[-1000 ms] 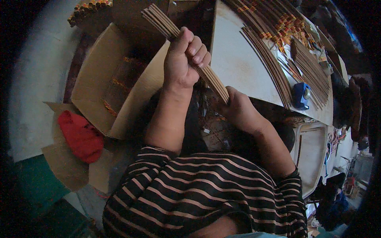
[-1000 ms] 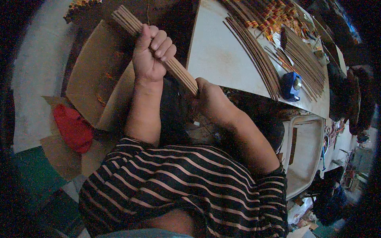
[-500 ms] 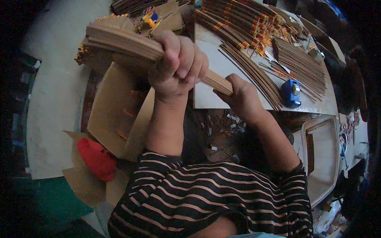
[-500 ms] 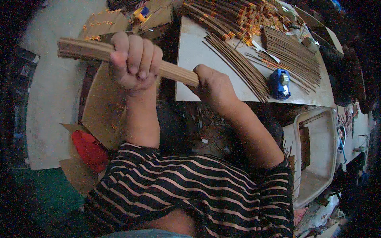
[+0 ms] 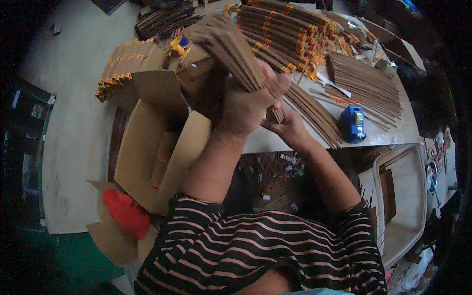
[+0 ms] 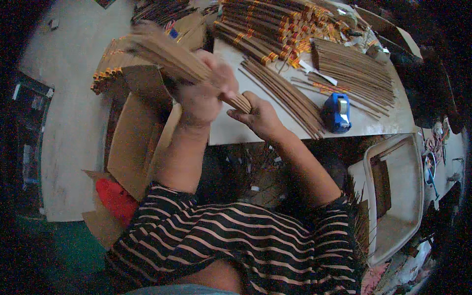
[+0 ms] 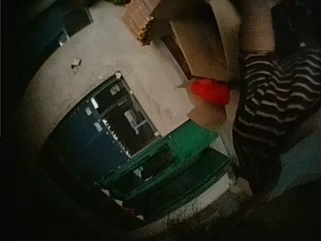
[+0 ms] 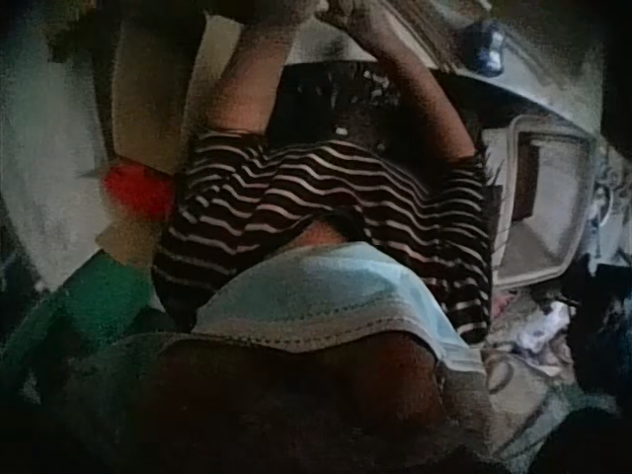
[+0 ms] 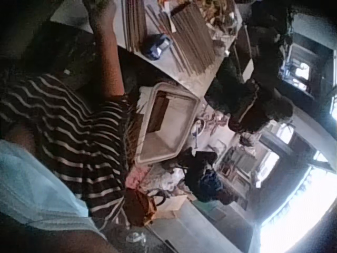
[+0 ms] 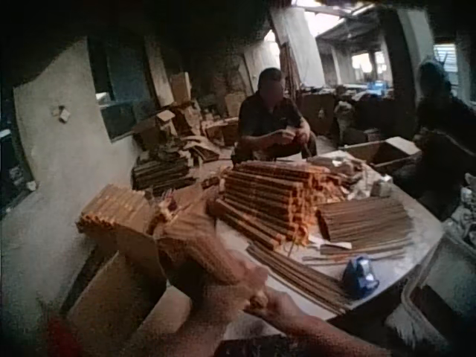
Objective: The person gathers thin wooden sticks, aligns them into bundles, and wraps each bundle with a small paper label. The person places the finished bundles into a cardboard box and repeats the process.
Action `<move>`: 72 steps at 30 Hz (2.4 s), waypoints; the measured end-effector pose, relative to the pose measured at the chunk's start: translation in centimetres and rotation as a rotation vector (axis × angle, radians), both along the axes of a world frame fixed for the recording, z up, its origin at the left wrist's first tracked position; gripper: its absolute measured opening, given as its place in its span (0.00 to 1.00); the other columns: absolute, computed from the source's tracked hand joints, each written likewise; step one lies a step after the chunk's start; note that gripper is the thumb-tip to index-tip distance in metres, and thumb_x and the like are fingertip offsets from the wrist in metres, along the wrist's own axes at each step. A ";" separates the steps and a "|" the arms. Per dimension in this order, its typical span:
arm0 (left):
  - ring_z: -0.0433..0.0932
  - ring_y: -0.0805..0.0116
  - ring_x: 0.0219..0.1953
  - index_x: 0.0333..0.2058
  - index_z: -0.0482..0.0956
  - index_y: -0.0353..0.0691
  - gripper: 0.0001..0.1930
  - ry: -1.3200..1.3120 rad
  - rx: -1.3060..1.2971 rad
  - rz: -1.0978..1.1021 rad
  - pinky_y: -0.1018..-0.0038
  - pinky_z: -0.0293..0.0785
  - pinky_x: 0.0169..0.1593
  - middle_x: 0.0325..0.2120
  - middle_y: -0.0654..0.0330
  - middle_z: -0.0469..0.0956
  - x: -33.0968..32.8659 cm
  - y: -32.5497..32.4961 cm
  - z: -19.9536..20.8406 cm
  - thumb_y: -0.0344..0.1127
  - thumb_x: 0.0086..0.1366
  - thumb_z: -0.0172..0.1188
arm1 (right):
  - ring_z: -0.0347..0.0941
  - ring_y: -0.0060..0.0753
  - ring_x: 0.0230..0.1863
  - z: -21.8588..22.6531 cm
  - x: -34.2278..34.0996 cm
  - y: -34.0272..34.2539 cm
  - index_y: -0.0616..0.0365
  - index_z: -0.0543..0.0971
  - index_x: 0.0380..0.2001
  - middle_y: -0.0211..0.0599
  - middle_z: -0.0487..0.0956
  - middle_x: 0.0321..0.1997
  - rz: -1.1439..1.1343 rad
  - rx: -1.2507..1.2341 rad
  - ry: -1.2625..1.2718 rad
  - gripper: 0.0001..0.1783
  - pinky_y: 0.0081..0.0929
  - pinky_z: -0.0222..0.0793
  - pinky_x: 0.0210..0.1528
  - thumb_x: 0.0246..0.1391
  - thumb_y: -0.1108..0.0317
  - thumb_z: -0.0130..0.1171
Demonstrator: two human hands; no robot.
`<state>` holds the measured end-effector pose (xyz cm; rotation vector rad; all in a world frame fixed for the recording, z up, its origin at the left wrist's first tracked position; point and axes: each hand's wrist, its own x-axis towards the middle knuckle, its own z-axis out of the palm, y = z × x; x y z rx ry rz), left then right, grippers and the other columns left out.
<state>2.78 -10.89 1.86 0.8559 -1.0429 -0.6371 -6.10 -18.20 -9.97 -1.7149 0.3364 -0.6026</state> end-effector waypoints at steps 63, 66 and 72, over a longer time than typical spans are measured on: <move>0.63 0.75 0.12 0.22 0.62 0.44 0.15 -0.004 0.046 -0.188 0.79 0.60 0.17 0.11 0.66 0.61 1.0 1.7 -0.5 0.39 0.54 0.61 | 0.63 0.17 0.34 -4.1 -0.4 0.3 0.59 0.70 0.42 0.24 0.70 0.32 0.283 0.221 0.072 0.17 0.19 0.62 0.39 0.47 0.68 0.59; 0.63 0.80 0.15 0.22 0.65 0.42 0.12 0.040 0.054 -0.197 0.82 0.61 0.20 0.13 0.68 0.64 1.5 2.1 0.2 0.35 0.54 0.61 | 0.65 0.18 0.35 -0.8 -0.4 1.2 0.59 0.69 0.43 0.24 0.71 0.32 0.264 0.180 0.145 0.17 0.18 0.63 0.40 0.48 0.70 0.58; 0.62 0.82 0.15 0.20 0.66 0.42 0.11 0.097 0.115 -0.159 0.82 0.58 0.19 0.12 0.68 0.65 1.7 1.7 -0.2 0.33 0.55 0.61 | 0.65 0.18 0.33 -1.4 0.8 0.5 0.58 0.69 0.43 0.27 0.71 0.31 0.272 0.202 0.204 0.17 0.19 0.65 0.37 0.49 0.69 0.57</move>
